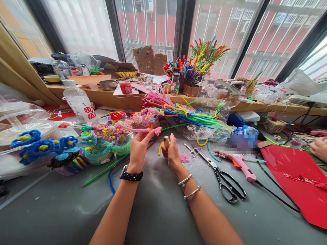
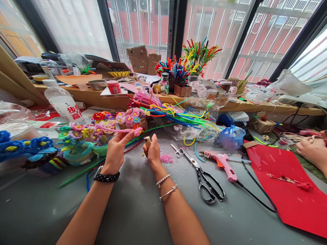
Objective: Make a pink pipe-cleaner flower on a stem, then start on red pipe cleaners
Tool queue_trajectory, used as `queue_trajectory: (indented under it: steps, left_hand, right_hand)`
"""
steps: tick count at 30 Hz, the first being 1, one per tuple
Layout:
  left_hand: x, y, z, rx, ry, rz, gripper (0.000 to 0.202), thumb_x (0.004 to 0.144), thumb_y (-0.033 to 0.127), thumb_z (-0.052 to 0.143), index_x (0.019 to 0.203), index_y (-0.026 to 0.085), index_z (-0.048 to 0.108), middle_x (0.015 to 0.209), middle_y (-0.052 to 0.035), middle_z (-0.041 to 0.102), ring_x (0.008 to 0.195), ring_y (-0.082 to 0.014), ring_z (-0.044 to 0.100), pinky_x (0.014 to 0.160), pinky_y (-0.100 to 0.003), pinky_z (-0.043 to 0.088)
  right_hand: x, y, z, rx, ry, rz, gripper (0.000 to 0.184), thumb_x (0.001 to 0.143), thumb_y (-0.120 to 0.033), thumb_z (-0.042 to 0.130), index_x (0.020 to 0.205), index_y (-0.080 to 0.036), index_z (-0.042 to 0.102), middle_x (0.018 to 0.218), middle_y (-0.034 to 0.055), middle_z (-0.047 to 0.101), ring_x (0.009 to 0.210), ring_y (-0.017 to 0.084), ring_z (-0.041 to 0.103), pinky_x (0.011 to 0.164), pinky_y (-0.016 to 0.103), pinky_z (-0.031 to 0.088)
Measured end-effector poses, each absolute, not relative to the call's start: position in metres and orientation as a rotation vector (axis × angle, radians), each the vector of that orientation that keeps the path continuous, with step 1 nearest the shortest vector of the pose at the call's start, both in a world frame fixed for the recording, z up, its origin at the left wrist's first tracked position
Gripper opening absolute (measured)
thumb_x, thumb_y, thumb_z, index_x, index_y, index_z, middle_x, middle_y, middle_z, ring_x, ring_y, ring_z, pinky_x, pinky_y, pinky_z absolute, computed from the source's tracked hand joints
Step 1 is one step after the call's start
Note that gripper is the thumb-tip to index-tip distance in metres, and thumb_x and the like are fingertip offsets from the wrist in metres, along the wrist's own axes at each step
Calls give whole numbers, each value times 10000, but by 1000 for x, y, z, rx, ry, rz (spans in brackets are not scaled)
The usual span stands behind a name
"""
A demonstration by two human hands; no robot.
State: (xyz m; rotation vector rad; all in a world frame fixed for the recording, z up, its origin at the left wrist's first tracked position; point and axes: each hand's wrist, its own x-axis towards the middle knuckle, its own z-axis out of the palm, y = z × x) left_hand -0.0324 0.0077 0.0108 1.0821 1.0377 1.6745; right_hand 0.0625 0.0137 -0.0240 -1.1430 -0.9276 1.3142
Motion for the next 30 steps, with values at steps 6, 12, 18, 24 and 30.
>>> queue_trajectory:
  steps: [6,12,18,24,30]
  left_hand:
    - [-34,9,12,893,909,1647,205,531,268,700,677,140,635,658,13,618,649,-87,539,683,-215,404]
    - [-34,8,16,751,794,1608,195,519,257,706,649,141,617,633,23,601,608,-69,533,647,-198,410]
    - [-35,9,15,825,788,1593,148,563,259,675,588,143,585,506,54,495,486,-38,435,506,-161,366]
    - [-33,5,17,998,889,1523,158,584,254,657,699,147,633,479,46,507,453,-41,419,445,-161,320]
    - [-33,3,16,1102,930,1468,296,600,319,647,850,162,633,742,-40,671,621,-110,566,588,-219,414]
  right_hand:
    - [66,14,-23,-1048,-707,1354,560,816,-459,126,356,-184,289,309,-69,209,266,44,167,303,188,124]
    - [73,17,-26,-1112,-735,1157,541,804,-484,114,441,-185,382,368,-57,284,311,68,255,336,196,208]
    - [91,29,-30,-1549,-940,778,239,733,-304,336,777,-154,517,665,25,553,530,128,478,471,229,349]
    - [97,44,-39,-1620,-1038,705,241,614,-171,431,835,-157,528,698,47,584,647,181,526,555,260,383]
    - [106,40,-38,-1560,-1112,657,412,625,-154,428,1034,-155,468,994,109,563,867,184,543,686,264,422]
